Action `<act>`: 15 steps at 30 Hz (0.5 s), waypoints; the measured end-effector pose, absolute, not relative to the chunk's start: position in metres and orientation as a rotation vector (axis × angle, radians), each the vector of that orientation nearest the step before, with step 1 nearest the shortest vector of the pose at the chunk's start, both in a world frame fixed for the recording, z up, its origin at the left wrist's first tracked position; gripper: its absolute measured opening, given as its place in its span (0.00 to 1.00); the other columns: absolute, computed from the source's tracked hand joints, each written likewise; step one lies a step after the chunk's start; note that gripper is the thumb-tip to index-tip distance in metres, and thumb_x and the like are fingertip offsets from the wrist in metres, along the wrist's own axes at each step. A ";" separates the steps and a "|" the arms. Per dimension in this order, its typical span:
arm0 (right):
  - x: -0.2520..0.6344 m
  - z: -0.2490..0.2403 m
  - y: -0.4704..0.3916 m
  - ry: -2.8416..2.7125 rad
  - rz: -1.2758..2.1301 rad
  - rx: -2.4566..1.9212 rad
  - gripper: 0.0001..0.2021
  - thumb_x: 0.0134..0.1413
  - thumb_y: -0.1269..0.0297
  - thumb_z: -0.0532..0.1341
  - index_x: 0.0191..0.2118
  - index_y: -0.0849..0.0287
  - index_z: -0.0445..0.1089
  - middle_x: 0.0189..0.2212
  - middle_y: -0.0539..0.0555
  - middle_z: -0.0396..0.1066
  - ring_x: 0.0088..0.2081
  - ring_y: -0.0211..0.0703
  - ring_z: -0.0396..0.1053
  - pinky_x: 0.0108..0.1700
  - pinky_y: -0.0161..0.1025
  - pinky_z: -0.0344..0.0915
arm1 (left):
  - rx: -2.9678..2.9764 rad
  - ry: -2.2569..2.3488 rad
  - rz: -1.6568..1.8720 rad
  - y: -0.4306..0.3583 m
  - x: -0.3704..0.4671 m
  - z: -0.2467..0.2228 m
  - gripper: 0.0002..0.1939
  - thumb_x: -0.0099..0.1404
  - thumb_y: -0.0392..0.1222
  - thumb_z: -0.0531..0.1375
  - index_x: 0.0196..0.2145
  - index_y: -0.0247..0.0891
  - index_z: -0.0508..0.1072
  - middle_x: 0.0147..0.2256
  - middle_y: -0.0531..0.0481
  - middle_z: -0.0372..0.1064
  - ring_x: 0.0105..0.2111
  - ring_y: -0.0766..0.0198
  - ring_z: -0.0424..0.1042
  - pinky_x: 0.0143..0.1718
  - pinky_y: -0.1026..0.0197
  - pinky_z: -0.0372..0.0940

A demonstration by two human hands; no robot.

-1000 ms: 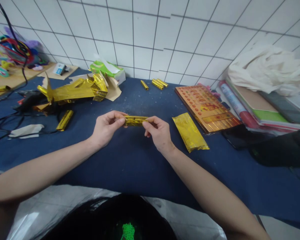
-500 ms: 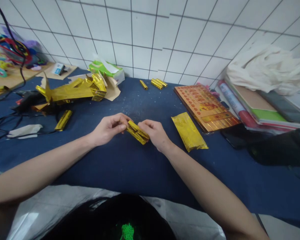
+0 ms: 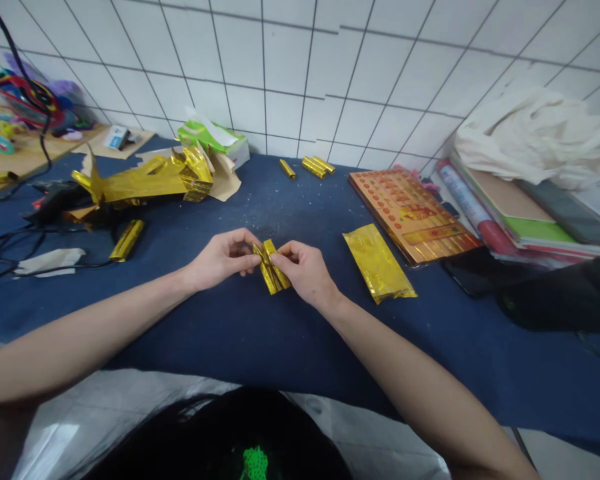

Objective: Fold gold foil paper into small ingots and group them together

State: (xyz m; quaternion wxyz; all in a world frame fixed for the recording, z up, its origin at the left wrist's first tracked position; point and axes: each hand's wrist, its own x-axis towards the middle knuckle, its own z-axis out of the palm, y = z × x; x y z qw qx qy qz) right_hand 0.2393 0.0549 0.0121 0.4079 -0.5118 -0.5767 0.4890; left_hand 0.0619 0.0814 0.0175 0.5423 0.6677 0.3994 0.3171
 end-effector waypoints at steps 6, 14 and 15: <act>0.237 0.008 0.053 -1.520 1.171 -1.286 0.09 0.47 0.60 0.60 0.26 0.60 0.63 0.16 0.43 0.60 0.16 0.28 0.54 0.18 0.30 0.53 | 1.543 0.988 0.715 0.077 0.066 0.015 0.07 0.54 0.39 0.61 0.29 0.34 0.66 0.19 0.57 0.61 0.18 0.74 0.61 0.18 0.70 0.58; 0.238 0.006 0.053 -1.549 1.170 -1.286 0.09 0.48 0.60 0.58 0.25 0.60 0.63 0.15 0.43 0.58 0.15 0.28 0.53 0.16 0.29 0.52 | 1.506 1.034 0.681 0.078 0.067 0.021 0.03 0.57 0.33 0.57 0.26 0.33 0.66 0.15 0.59 0.58 0.15 0.76 0.59 0.16 0.72 0.57; 0.238 0.006 0.054 -1.538 1.175 -1.286 0.09 0.48 0.60 0.58 0.25 0.60 0.63 0.15 0.43 0.59 0.14 0.28 0.53 0.16 0.29 0.52 | 1.485 1.025 0.679 0.078 0.067 0.020 0.02 0.57 0.33 0.57 0.27 0.33 0.66 0.16 0.59 0.59 0.15 0.75 0.60 0.17 0.71 0.59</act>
